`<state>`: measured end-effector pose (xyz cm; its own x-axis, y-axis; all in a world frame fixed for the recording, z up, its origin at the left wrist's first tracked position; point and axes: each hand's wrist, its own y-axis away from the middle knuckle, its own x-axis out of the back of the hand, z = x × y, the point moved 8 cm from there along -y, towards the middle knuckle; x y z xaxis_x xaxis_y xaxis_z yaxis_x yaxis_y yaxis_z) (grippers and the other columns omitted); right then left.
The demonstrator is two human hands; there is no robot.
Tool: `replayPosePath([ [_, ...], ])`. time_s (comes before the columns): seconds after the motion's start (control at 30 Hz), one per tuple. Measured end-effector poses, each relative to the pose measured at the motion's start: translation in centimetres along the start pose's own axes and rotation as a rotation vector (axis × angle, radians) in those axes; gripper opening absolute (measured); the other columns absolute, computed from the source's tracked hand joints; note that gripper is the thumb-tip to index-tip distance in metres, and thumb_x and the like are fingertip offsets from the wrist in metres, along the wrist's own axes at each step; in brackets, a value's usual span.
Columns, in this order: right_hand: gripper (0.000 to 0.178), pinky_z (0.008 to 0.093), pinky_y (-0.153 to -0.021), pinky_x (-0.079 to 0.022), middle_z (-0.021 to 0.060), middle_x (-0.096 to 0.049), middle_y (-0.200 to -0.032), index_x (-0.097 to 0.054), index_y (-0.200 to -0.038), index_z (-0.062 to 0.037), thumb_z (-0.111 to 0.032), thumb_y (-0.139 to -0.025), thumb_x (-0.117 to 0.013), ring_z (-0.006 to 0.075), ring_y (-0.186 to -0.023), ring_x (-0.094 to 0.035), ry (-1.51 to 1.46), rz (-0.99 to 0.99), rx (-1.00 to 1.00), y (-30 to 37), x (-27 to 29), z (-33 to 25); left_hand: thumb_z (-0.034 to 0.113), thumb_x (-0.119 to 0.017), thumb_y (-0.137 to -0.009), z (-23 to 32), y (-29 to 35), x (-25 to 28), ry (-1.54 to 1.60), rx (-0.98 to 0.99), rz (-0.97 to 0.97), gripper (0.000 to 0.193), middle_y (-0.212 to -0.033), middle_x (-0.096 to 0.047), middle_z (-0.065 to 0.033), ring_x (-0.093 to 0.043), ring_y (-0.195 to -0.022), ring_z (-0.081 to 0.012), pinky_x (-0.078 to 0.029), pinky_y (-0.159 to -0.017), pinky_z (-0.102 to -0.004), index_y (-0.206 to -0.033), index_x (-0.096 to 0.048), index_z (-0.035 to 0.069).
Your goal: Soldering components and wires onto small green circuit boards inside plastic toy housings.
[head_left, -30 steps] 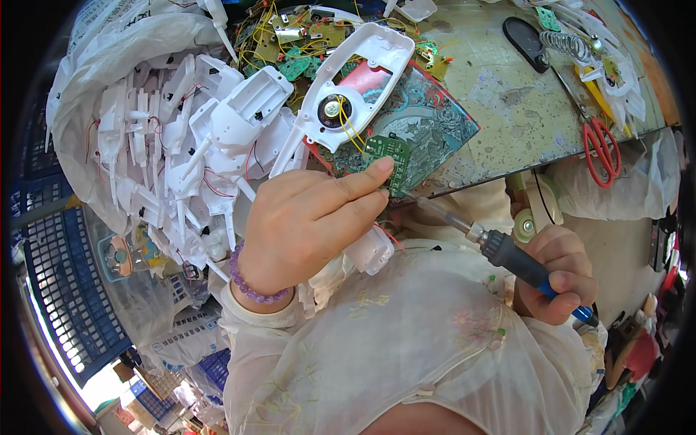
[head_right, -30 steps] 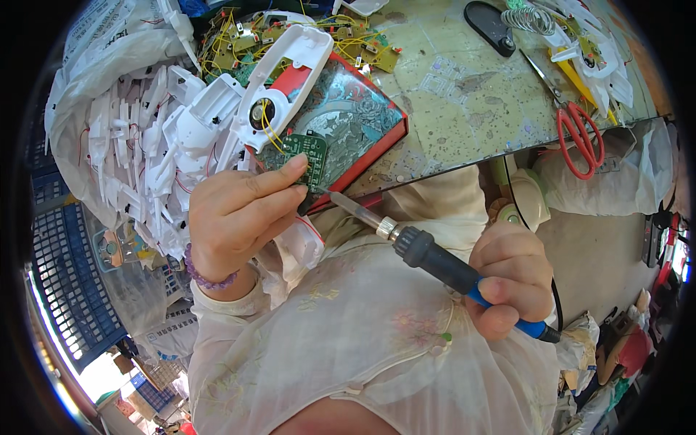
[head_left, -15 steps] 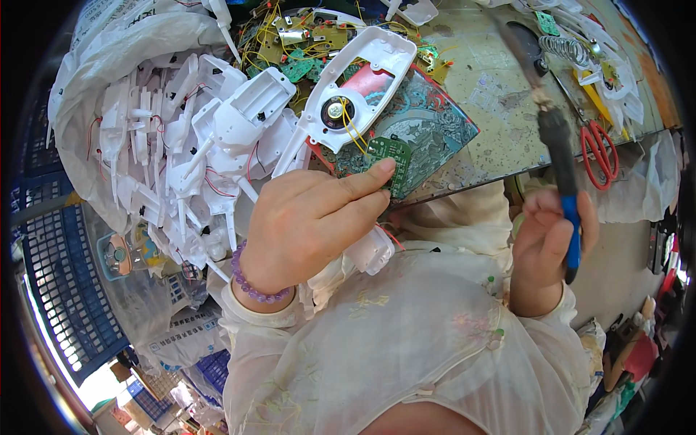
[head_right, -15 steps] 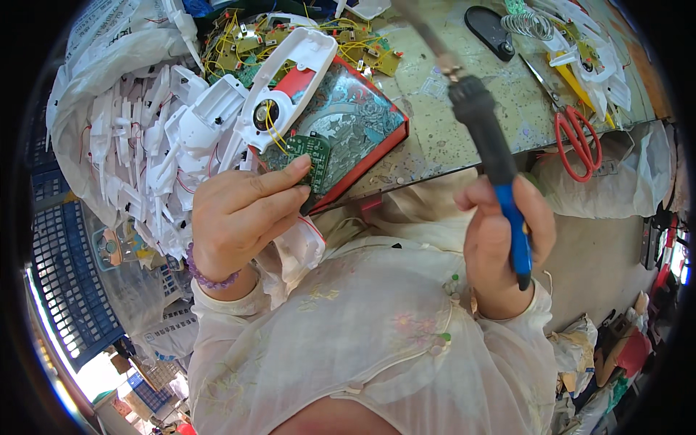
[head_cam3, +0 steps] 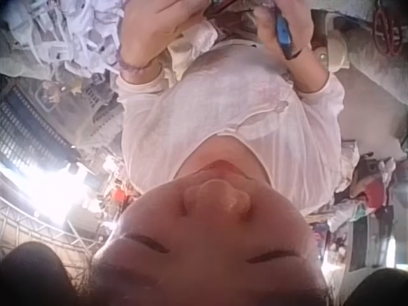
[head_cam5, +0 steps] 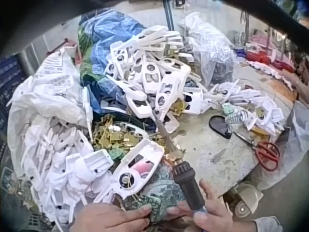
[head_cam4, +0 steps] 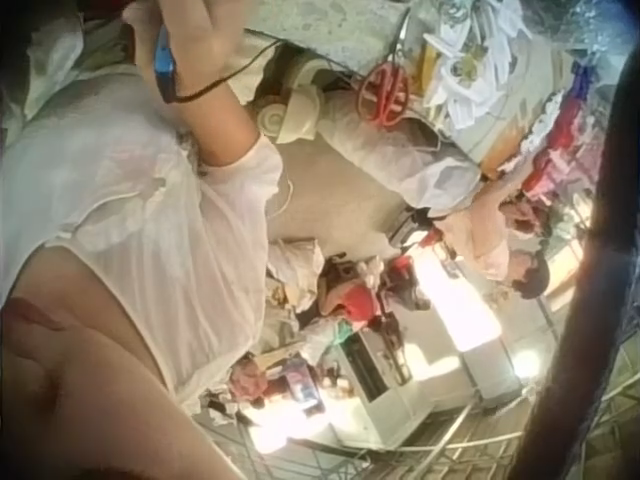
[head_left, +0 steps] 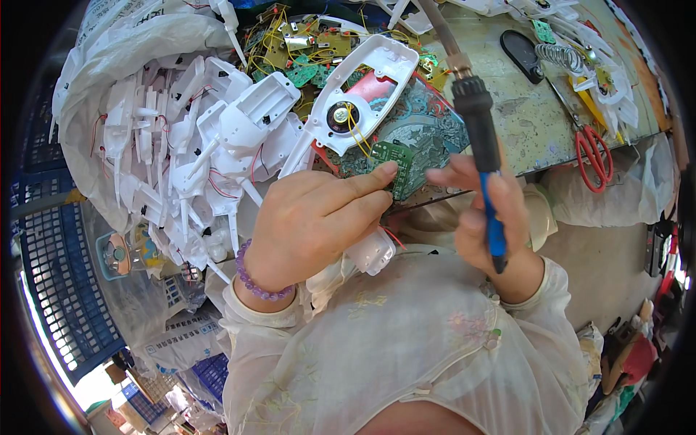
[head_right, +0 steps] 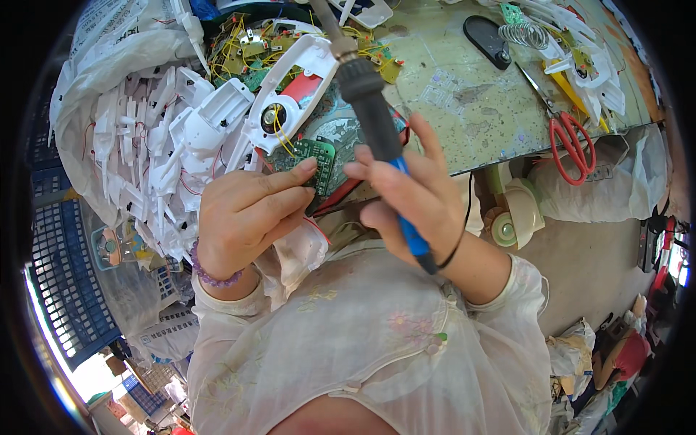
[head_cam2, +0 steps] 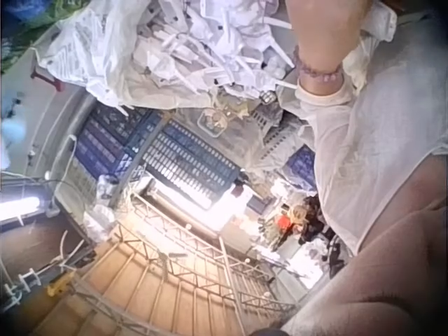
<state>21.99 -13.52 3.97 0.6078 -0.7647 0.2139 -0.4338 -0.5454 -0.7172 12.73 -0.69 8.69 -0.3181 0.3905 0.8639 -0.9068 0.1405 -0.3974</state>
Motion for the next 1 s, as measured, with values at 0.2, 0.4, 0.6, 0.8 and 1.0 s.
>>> replayPosePath([
  [0.2, 0.046, 0.0559, -0.102, -0.031, 0.0124, -0.066, -0.101, -0.057, -0.118, -0.0108, -0.017, -0.076, -0.074, 0.0252, -0.093, -0.064, 0.164, -0.033, 0.144, -2.3, -1.8, -0.9, 0.012, -0.069, -0.067, -0.2, 0.4, -0.2, 0.009, -0.011, 0.011, 0.023, -0.106, -0.068, -0.0079, -0.061, -0.062, -0.0185, -0.045, -0.052, -0.0287, -0.089, -0.065, 0.007],
  [0.4, 0.048, 0.053, -0.1, -0.035, 0.0094, -0.066, -0.101, -0.057, -0.118, -0.0112, -0.016, -0.074, -0.075, 0.0228, -0.092, -0.064, 0.25, -0.058, 0.163, -2.0, -2.2, -0.8, 0.014, -0.078, -0.064, -0.3, 1.0, -0.1, 0.047, 0.039, 0.131, 0.03, -0.107, -0.067, -0.0115, -0.061, -0.063, -0.0196, -0.044, -0.052, -0.0285, -0.091, -0.067, 0.007],
  [0.6, 0.05, 0.0522, -0.098, -0.038, 0.0078, -0.067, -0.098, -0.057, -0.118, -0.0107, -0.016, -0.072, -0.076, 0.0218, -0.09, -0.063, 0.277, -0.046, 0.184, -1.8, -2.0, -0.5, 0.012, -0.078, -0.059, 2.4, 3.4, 1.0, -0.153, -0.025, 0.328, 0.033, -0.086, -0.058, 0.0002, -0.053, -0.068, -0.0153, -0.042, -0.055, -0.0285, -0.091, -0.07, 0.014],
  [0.8, 0.044, 0.0542, -0.101, -0.033, 0.0116, -0.066, -0.1, -0.048, -0.122, -0.0086, -0.018, -0.082, -0.064, 0.0245, -0.093, -0.064, 0.29, -0.143, 0.152, -1.8, -2.2, -0.6, 0.012, -0.071, -0.063, 4.4, 3.0, -1.4, -0.3, -0.012, 0.231, 0.027, -0.085, -0.053, 0.0016, -0.049, -0.074, -0.0155, -0.039, -0.066, -0.0316, -0.089, -0.067, 0.01],
  [1.0, 0.04, 0.056, -0.105, -0.027, 0.0149, -0.066, -0.105, -0.039, -0.129, -0.0081, -0.025, -0.095, -0.052, 0.0269, -0.099, -0.064, 0.334, -0.215, 0.125, -1.6, -2.4, -0.3, 0.012, -0.067, -0.066, 3.9, 2.7, -2.1, -0.283, 0.105, 0.093, 0.022, -0.09, -0.057, 0.0004, -0.052, -0.078, -0.0179, -0.041, -0.067, -0.0343, -0.088, -0.065, 0.008],
])
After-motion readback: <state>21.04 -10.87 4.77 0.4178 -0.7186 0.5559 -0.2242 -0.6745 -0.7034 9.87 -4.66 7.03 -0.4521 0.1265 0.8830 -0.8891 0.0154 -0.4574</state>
